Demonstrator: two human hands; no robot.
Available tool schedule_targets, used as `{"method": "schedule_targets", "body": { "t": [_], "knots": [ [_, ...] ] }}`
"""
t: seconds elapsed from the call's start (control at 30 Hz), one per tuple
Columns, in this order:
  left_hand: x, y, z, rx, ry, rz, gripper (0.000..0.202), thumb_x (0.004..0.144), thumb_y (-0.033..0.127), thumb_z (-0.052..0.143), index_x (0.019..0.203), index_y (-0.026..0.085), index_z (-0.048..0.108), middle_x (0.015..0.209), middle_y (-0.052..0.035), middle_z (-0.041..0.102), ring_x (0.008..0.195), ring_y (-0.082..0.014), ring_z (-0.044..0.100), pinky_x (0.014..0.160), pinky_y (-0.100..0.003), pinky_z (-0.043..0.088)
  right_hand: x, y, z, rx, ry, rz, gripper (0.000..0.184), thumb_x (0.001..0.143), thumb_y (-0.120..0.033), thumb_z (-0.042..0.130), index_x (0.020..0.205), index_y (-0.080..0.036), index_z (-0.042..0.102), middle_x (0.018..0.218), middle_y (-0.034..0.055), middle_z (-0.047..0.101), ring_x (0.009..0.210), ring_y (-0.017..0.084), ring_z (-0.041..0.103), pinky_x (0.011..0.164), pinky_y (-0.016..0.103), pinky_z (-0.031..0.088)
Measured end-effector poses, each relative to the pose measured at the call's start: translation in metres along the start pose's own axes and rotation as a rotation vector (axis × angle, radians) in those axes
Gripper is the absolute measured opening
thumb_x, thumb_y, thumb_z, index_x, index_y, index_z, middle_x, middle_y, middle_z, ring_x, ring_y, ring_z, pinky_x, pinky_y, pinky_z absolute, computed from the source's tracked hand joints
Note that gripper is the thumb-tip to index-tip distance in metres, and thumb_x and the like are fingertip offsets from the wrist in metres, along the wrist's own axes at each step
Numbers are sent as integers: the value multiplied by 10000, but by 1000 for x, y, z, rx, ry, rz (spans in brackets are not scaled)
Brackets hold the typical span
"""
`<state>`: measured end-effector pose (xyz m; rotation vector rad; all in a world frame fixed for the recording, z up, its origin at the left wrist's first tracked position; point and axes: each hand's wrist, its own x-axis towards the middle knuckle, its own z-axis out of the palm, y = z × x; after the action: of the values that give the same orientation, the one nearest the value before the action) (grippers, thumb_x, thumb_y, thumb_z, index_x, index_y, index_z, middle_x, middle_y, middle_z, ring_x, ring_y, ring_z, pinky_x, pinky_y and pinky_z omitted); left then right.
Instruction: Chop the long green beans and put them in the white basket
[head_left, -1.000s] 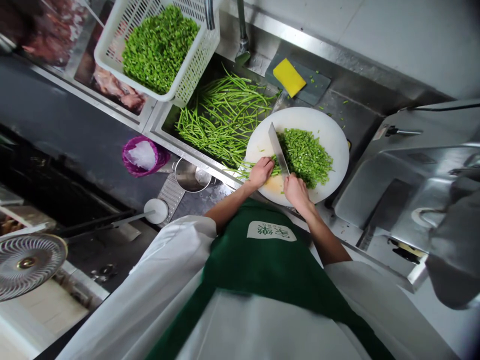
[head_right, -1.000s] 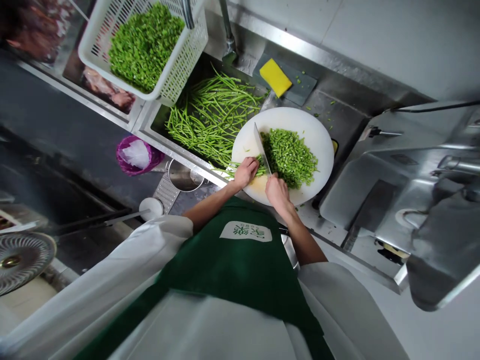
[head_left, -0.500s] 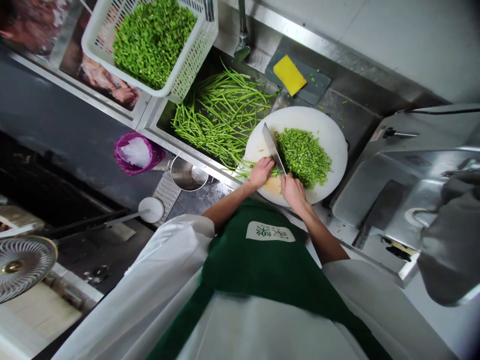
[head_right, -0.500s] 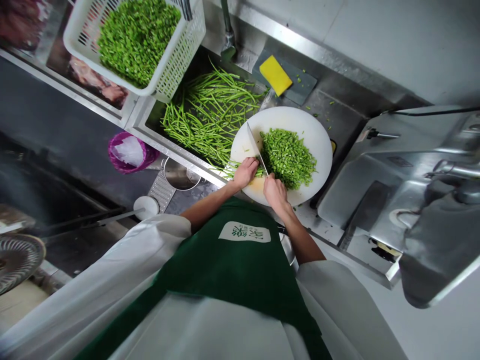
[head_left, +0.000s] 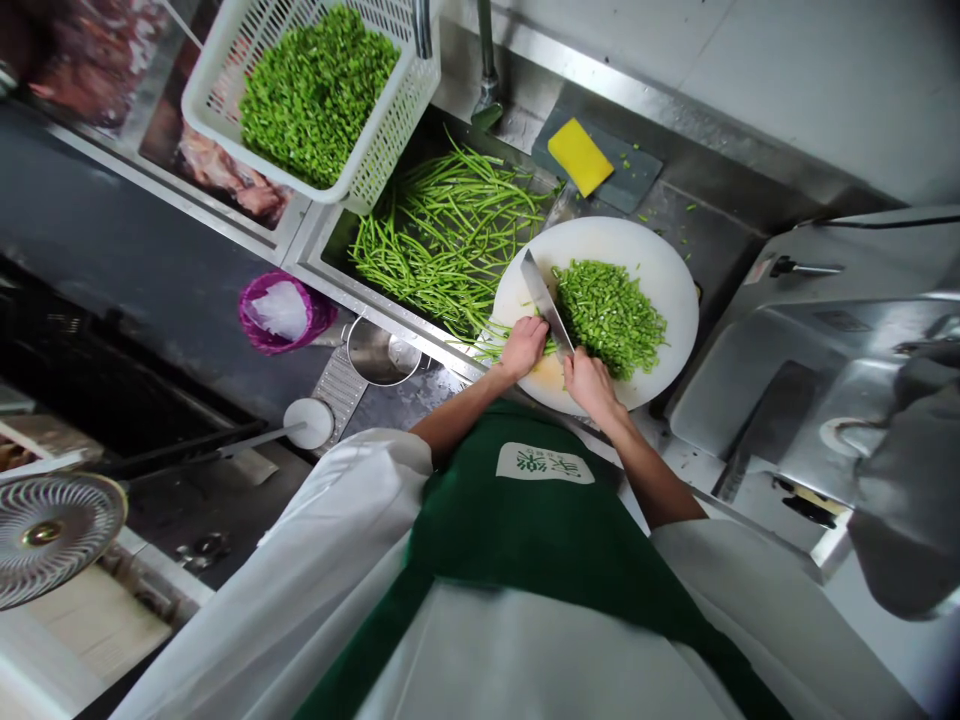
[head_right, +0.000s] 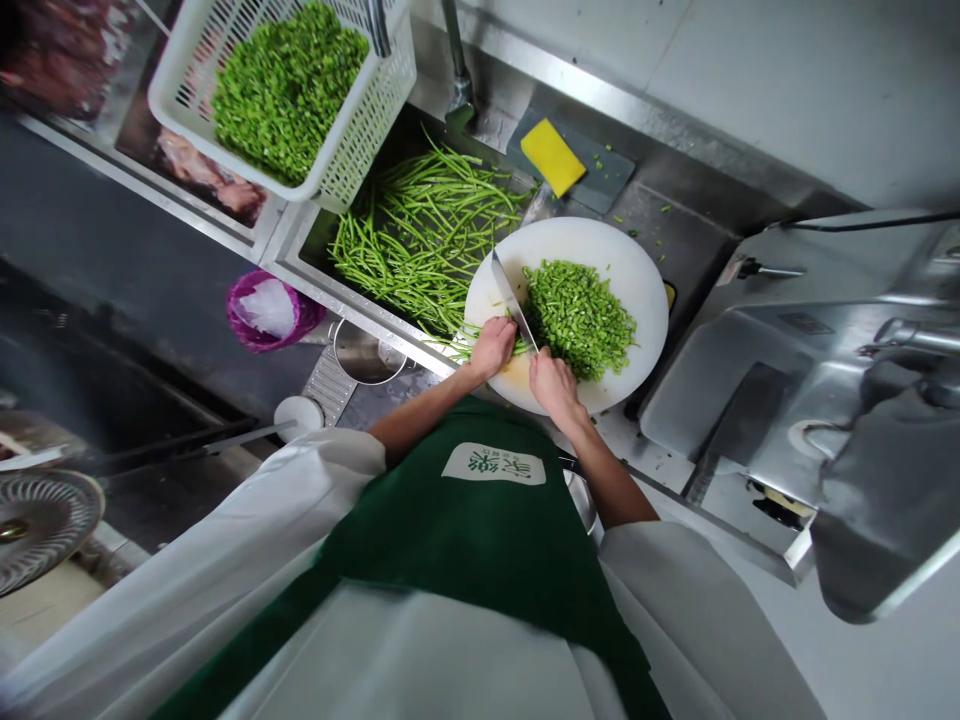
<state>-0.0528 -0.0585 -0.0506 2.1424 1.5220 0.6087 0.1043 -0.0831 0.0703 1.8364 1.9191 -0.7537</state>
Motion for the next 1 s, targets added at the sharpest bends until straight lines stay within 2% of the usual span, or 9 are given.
{"method": "schedule_targets", "body": {
  "t": [0.1,0.2,0.33,0.5,0.6,0.7,0.83,0.93,1.0],
  "knots": [
    [-9,2,-19,14,118,-58,346,1090,341,330,1125,192,640,1129,-132,643,1110,-265,544,1007,-467,446,-4,3,-5,-3,18,-17,322,1083,-306,360,1224,-113,577,1091,208,739,1022,295,720,862,323,474],
    [-24,-2,-31,17,201,-64,331,1089,347,360,1131,188,647,1158,-124,650,1169,-257,543,1047,-467,443,-21,3,-9,-16,70,-6,341,1087,-306,332,1227,-110,574,1060,207,742,988,297,726,857,332,477],
    [-34,-8,-23,13,134,-23,322,1080,352,397,1130,186,668,1170,-117,659,1197,-252,547,1069,-468,450,-31,-8,-5,-4,44,-9,345,1087,-289,320,1233,-105,572,1058,212,742,997,299,727,864,334,477],
    [-30,-10,-11,-3,58,-73,390,1086,380,357,1143,181,687,1171,-138,656,1166,-260,565,1033,-459,483,-7,-17,7,35,19,24,353,1084,-279,326,1265,-93,565,1122,224,734,1046,284,716,885,320,474],
    [-36,-8,-19,5,50,-69,496,1060,506,402,1296,137,634,1323,-193,599,1244,-290,556,1080,-466,468,7,-5,9,68,43,2,352,1081,-321,365,1244,-112,597,1139,205,737,1060,284,709,889,315,472],
    [-48,-5,-26,71,-7,-1,745,999,622,474,1510,80,462,1540,-257,452,1444,-371,431,1197,-545,363,10,18,8,100,46,6,349,1074,-363,405,1194,-130,635,1172,187,735,1082,281,698,879,302,471],
    [-47,4,-11,175,-69,-54,716,1041,528,394,1586,65,365,1614,-266,389,1542,-406,320,1236,-629,270,-2,41,9,85,60,84,368,1075,-366,399,1190,-117,645,1127,191,740,1061,292,697,871,314,467],
    [-26,18,12,170,-60,-80,659,1053,465,363,1586,78,384,1614,-248,406,1550,-401,315,1230,-620,294,-12,44,11,64,70,118,360,1074,-344,393,1219,-112,626,1097,195,739,1041,294,699,871,325,464],
    [-12,25,19,140,-52,-59,643,1055,456,351,1581,87,395,1604,-239,425,1548,-394,325,1224,-610,314,-15,40,9,61,67,96,344,1071,-322,396,1255,-117,602,1098,189,739,1037,290,701,873,326,462]
  ]
}}
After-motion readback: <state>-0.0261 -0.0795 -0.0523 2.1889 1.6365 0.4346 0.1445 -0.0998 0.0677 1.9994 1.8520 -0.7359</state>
